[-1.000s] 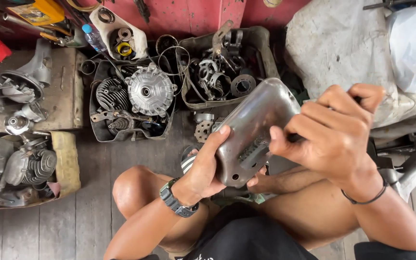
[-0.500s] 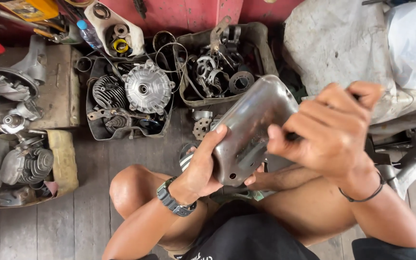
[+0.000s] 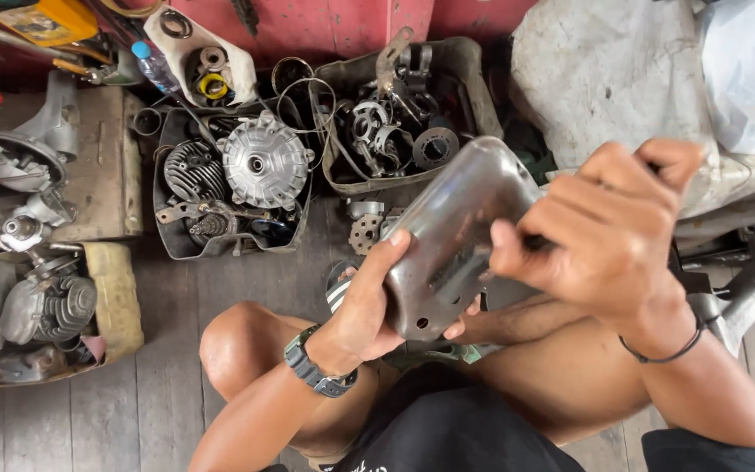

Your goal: Scrubbing a metal engine cover with a brush to remove dirt or grime

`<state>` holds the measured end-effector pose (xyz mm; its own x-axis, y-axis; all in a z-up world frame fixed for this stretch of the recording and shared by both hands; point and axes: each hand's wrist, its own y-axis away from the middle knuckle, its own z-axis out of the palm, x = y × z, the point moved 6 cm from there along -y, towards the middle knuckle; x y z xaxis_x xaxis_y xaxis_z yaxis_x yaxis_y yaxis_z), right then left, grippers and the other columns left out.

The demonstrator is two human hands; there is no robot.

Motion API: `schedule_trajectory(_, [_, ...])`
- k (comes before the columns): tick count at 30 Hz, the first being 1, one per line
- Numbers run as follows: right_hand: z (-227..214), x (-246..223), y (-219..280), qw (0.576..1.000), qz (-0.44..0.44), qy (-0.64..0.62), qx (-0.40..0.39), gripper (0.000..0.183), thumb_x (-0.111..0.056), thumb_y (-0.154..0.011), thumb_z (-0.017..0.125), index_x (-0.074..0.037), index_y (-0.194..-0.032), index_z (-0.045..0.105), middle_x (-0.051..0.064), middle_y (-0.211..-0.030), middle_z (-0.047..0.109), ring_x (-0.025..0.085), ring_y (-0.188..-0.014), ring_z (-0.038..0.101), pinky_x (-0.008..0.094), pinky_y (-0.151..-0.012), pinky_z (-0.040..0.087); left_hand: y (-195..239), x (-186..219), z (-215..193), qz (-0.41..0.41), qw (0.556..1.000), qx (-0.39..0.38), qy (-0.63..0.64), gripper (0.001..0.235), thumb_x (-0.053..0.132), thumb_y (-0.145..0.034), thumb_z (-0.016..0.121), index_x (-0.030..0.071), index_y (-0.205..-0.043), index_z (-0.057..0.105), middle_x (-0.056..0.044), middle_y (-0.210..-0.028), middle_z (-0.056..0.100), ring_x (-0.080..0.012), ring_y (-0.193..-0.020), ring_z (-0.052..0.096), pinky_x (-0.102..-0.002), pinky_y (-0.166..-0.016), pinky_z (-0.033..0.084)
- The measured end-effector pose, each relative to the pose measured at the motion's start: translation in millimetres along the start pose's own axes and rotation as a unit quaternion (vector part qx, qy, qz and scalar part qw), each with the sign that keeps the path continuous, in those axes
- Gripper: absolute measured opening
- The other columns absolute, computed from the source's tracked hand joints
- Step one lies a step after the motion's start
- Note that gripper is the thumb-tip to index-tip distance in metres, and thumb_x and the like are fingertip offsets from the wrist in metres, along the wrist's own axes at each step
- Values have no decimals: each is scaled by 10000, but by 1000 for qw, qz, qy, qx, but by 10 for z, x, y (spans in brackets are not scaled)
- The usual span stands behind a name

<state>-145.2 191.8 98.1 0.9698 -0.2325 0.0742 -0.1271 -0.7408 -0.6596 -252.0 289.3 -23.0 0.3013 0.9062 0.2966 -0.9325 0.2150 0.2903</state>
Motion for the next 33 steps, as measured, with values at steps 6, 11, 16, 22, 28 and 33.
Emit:
schedule_trajectory(6, [22,232,128,999,44,24,-7,582,-307,-1090,517,-124,-538,489,26,-481,352,233,-642,374,449,-1021,264,10,42,55,14,1000,-17,4,743,550,-947,558,52,-1486,440,-214,-1211,606,-327,-876,648,-371,-622,536])
schedule_trajectory(11, [14,254,111,999,46,10,-19,615,-383,-1123,540,-138,-559,508,2,-521,442,223,-635,412,437,-898,273,3,16,33,11,1000,-13,17,700,546,-947,585,24,-1404,492,-204,-1113,645,-327,-849,665,-377,-630,538])
schedule_trajectory(16, [80,98,76,999,18,23,-16,586,-404,-1080,527,-156,-553,462,0,-503,440,198,-621,388,401,-857,260,-10,55,34,13,1000,-11,-11,722,582,-960,518,-36,-1332,541,-207,-1105,656,-284,-797,642,-372,-632,527])
schedule_trajectory(22, [-45,334,160,996,70,47,-7,650,-465,-1135,634,-102,-595,610,10,-529,494,247,-682,493,446,-974,293,25,150,41,61,998,-12,-11,712,520,-957,569,-29,-1397,460,-250,-1033,646,-363,-848,673,-368,-604,548])
schedule_trajectory(28, [18,417,329,965,199,-90,-148,326,-263,-1175,581,35,-1072,665,116,-873,631,288,-698,571,408,-623,393,-27,193,-125,96,993,45,54,776,554,-880,621,-17,-1380,460,-264,-1088,582,-411,-817,627,-427,-537,512])
schedule_trajectory(33, [147,129,273,952,147,-189,-189,366,-113,-1109,459,11,-1417,612,128,-1094,672,214,-746,588,348,-782,513,-46,231,-217,106,991,50,58,749,573,-935,557,-24,-1384,503,-232,-1127,617,-376,-823,642,-412,-560,509])
